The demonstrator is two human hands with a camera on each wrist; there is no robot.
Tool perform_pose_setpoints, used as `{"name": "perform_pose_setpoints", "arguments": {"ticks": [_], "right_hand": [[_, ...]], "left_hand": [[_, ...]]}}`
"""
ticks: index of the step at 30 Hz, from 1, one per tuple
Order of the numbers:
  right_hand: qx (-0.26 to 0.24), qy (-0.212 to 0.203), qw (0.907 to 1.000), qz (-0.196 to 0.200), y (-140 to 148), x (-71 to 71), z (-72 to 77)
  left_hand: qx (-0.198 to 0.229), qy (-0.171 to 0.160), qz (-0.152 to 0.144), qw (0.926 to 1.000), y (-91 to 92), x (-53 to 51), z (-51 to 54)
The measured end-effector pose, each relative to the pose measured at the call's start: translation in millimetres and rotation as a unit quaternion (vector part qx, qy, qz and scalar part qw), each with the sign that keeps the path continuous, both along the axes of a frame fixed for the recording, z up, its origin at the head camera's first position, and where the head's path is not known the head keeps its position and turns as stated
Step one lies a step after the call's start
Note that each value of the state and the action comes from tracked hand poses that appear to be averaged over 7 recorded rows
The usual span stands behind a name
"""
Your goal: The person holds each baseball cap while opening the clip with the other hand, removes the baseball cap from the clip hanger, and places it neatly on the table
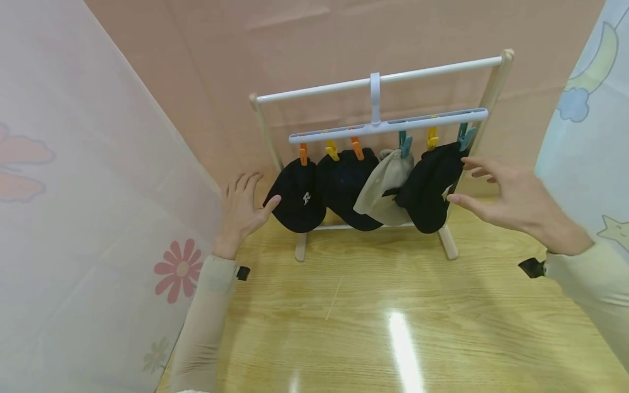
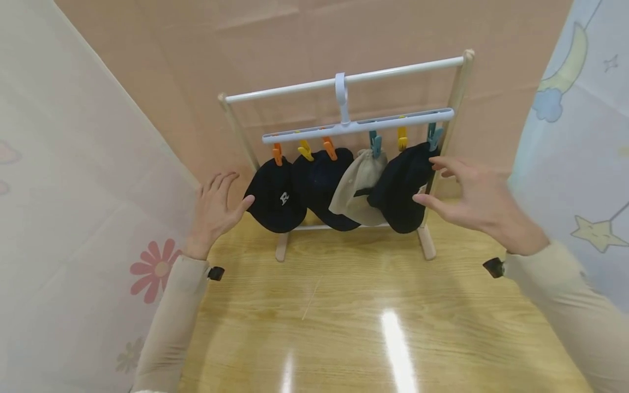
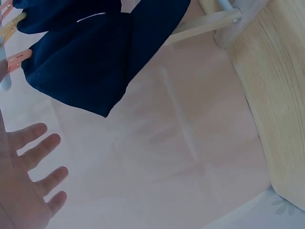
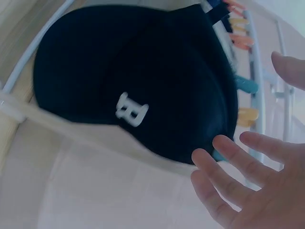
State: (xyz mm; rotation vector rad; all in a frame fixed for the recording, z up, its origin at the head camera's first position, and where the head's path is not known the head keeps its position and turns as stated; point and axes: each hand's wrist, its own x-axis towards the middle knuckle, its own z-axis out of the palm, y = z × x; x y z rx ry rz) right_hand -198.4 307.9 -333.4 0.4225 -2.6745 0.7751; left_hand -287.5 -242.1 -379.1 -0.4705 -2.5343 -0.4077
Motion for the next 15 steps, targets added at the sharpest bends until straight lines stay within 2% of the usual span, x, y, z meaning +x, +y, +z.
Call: {"name": "perform_pose_setpoints", "arguments": {"ticks": [7, 11, 15], "right_hand": [[-0.054, 0.063, 0.9949, 0.058, -22, 0.8, 6.8], [-0.079, 0.088, 0.9888, 0.091, -36, -2.9, 8.4], [-0.086, 0.105, 0.9848, 0.108, -51, -5.8, 10.6]], "left_hand": [[0.033, 0.03, -0.021, 0.9988, 7.9, 0.1, 1.3], [0.05, 0.047, -0.017, 0.9975, 11.8, -1.5, -0.8], [0.07, 0.061, -0.018, 0.9955, 14.9, -3.8, -3.3]]}}
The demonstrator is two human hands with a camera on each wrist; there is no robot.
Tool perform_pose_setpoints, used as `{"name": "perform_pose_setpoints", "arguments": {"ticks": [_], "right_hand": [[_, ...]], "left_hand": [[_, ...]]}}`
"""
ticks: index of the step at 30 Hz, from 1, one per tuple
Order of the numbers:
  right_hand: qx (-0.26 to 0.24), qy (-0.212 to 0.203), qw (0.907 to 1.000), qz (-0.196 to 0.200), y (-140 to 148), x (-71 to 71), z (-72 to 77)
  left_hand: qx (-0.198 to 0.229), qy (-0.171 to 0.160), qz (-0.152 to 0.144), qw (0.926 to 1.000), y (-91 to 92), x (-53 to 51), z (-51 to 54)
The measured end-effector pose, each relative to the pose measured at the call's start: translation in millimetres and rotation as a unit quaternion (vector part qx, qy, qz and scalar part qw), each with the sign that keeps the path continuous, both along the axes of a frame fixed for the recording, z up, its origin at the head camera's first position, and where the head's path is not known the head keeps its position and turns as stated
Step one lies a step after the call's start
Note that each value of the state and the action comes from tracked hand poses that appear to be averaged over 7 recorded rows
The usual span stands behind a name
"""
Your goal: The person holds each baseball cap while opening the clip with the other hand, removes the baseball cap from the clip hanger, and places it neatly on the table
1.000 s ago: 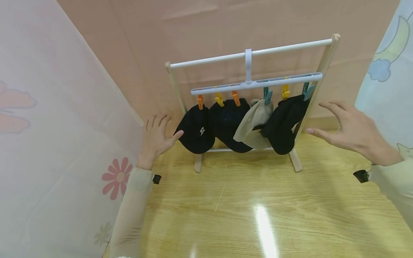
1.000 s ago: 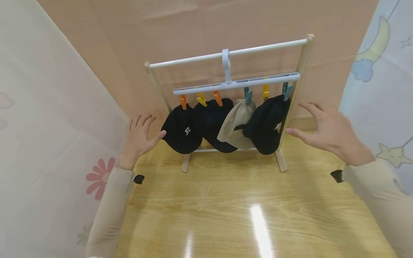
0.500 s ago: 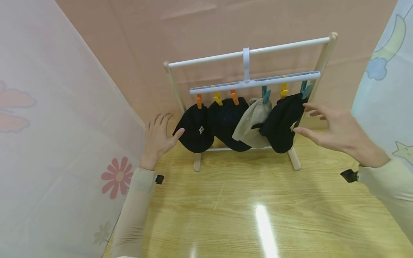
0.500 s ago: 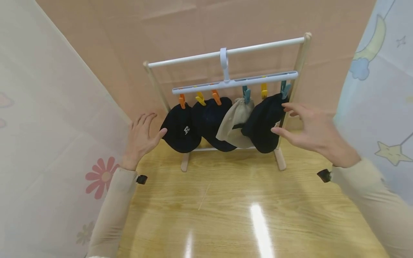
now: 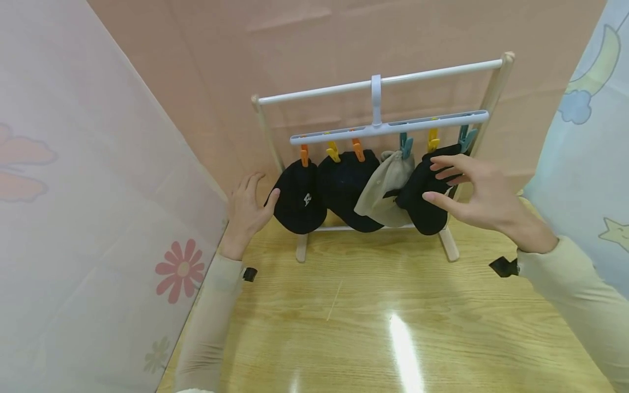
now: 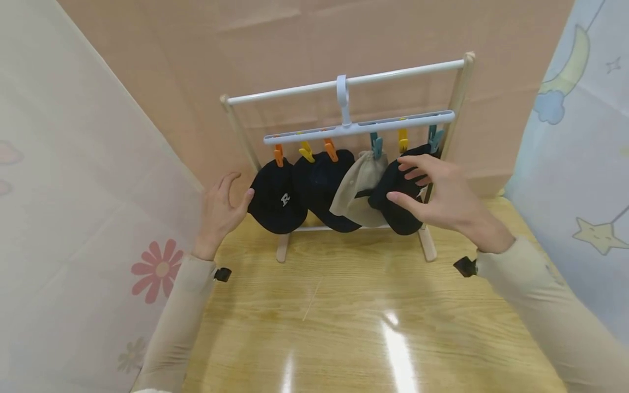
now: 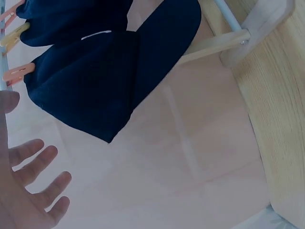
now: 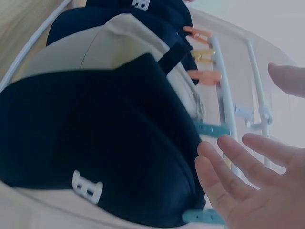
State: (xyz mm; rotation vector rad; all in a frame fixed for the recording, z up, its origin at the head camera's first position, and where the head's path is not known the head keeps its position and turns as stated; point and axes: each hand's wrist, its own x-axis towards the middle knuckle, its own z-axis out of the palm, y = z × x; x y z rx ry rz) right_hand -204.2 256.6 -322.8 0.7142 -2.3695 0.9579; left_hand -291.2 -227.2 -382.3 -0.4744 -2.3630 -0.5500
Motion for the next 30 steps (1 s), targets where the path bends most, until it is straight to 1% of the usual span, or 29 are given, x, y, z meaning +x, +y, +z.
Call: {"name": "perform_pose_setpoints", "arguments": {"ticks": [5, 7, 12, 16, 22, 25, 30], "right_hand": [[0.012, 0.002, 0.9999, 0.009, -17, -3.5, 1.6], [0.011, -0.001, 0.9998, 0.014, -23, -5.5, 2.2], [0.003, -0.007, 0.9994, 0.033, -36, -12.0, 2.0], [-0.005, -0.015, 0.999, 0.042, -44, -17.1, 1.5], [-0.01, -0.019, 0.9983, 0.055, -56, -24.9, 0.5], [-0.012, -0.017, 0.9977, 0.064, -63, -28.6, -0.1], [-0.018, -0.022, 0.997, 0.073, -73, -33.6, -0.1]], "left_hand": [[0.03, -0.004, -0.026, 0.9992, 3.7, -0.1, -2.0], [0.037, -0.009, -0.031, 0.9988, 5.0, 0.7, -1.9], [0.052, -0.02, -0.034, 0.9979, 7.1, 2.8, -0.9], [0.064, -0.026, -0.042, 0.9967, 8.5, 3.1, 0.9], [0.076, -0.04, -0.056, 0.9948, 10.3, 1.1, 0.9], [0.084, -0.047, -0.058, 0.9937, 11.0, 0.0, 0.0], [0.094, -0.05, -0.061, 0.9924, 12.7, -0.1, -0.3]]}}
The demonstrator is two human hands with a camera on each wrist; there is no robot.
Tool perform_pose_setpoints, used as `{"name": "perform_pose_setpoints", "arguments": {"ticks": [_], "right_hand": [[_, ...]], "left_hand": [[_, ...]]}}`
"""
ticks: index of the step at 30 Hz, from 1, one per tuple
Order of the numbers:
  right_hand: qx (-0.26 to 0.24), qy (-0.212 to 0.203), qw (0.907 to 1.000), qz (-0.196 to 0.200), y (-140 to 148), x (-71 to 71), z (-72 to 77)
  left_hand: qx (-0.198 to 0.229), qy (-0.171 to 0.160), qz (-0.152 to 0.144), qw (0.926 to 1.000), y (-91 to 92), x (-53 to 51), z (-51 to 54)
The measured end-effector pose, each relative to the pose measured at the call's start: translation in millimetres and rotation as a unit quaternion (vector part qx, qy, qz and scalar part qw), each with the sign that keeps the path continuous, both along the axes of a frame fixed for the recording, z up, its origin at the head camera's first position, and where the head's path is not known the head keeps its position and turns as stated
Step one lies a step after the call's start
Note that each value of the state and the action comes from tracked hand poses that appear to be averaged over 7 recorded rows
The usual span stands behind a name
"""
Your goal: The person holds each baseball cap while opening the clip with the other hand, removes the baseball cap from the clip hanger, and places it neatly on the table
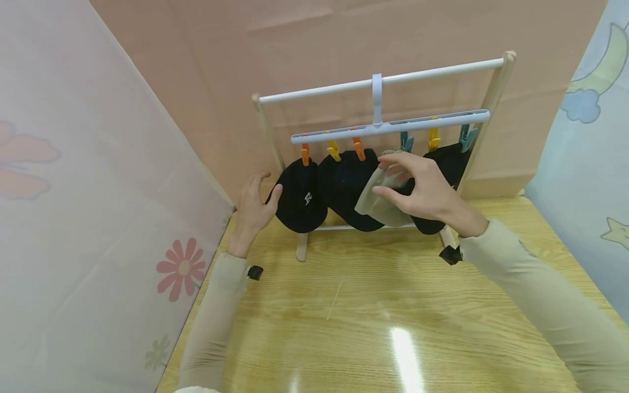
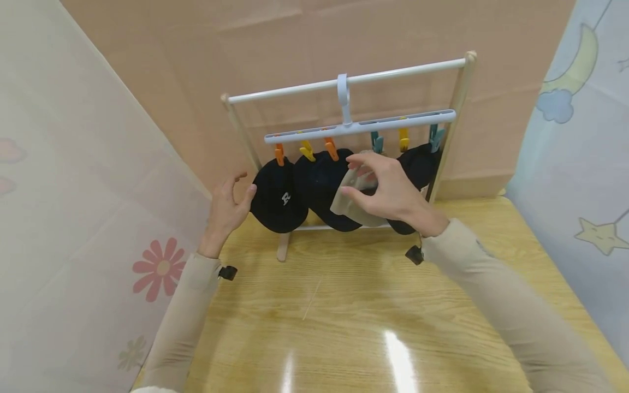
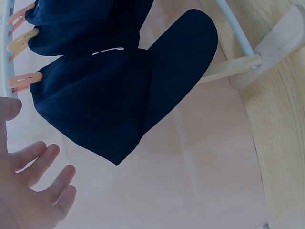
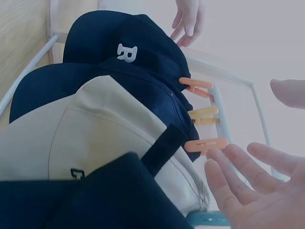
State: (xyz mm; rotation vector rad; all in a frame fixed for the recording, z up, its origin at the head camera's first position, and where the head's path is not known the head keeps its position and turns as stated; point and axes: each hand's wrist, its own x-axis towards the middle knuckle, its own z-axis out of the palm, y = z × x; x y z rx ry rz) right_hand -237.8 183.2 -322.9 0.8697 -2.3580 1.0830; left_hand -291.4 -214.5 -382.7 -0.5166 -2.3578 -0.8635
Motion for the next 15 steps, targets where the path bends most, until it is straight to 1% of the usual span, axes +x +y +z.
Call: {"name": "perform_pose_setpoints", "arguments": {"ticks": [4, 7, 11, 15], "right_hand": [[-0.007, -0.001, 1.0, 0.004, -6, -3.3, 0.3], [-0.014, -0.011, 0.9998, 0.012, -11, -4.7, -1.2], [-0.025, -0.031, 0.9989, 0.023, -19, -8.8, -3.7], [-0.037, -0.044, 0.998, 0.027, -25, -14.4, -4.6]], "left_hand": [[0.007, -0.005, -0.009, 0.9999, 3.6, -1.8, 0.2], [0.014, -0.013, -0.012, 0.9998, 5.0, -1.4, -0.3], [0.018, -0.017, -0.01, 0.9996, 5.5, 0.4, -0.4], [0.018, -0.02, -0.004, 0.9996, 9.4, -1.5, -0.4]]}}
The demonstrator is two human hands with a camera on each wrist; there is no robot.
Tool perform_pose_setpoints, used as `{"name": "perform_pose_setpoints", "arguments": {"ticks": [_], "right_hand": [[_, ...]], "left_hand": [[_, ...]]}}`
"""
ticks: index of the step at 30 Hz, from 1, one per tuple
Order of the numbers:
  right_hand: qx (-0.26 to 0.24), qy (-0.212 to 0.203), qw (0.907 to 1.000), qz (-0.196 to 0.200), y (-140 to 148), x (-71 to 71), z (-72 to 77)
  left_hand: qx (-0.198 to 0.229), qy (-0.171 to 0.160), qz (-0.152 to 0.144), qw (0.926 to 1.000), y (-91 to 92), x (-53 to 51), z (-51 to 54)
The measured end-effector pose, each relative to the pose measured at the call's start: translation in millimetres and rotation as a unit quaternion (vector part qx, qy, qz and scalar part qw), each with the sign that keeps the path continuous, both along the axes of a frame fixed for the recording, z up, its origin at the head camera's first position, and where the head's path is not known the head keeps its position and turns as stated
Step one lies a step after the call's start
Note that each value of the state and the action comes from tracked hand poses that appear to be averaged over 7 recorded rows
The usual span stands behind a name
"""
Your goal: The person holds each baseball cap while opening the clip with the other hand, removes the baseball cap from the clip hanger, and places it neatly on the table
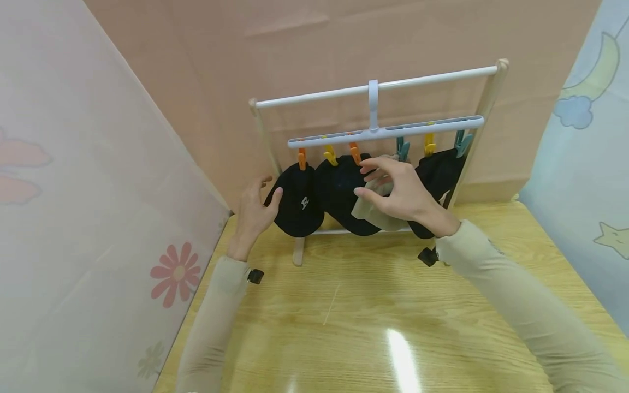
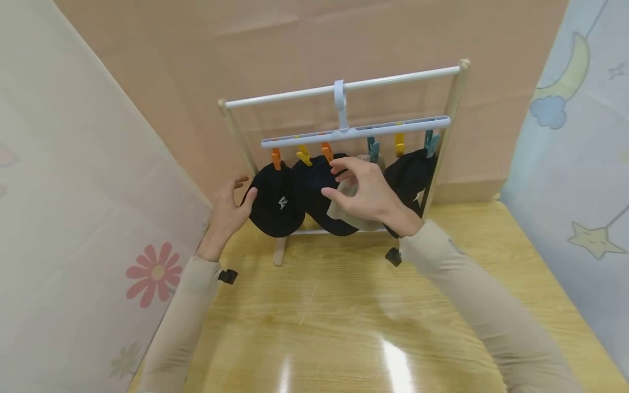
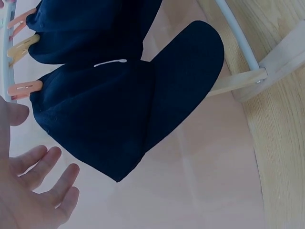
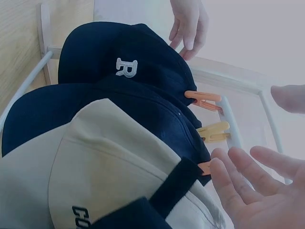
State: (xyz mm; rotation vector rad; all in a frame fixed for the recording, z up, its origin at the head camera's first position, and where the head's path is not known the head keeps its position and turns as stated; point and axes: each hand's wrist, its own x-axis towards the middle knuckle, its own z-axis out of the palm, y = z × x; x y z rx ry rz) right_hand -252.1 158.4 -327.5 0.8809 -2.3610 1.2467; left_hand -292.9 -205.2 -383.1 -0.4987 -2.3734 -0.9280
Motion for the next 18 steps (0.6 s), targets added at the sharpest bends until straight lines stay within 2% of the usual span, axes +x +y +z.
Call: {"name": "perform_pose_setpoints", "arguments": {"ticks": [9, 18], "right_hand": [[-0.012, -0.015, 0.9998, -0.005, -14, -11.9, -1.7], [-0.015, -0.027, 0.9994, -0.014, -28, -19.3, -3.8]], "left_hand": [[0.021, 0.007, 0.002, 0.9998, 7.9, -5.6, -3.7], [0.074, -0.005, 0.009, 0.9972, 9.9, -7.6, -5.5]]}}
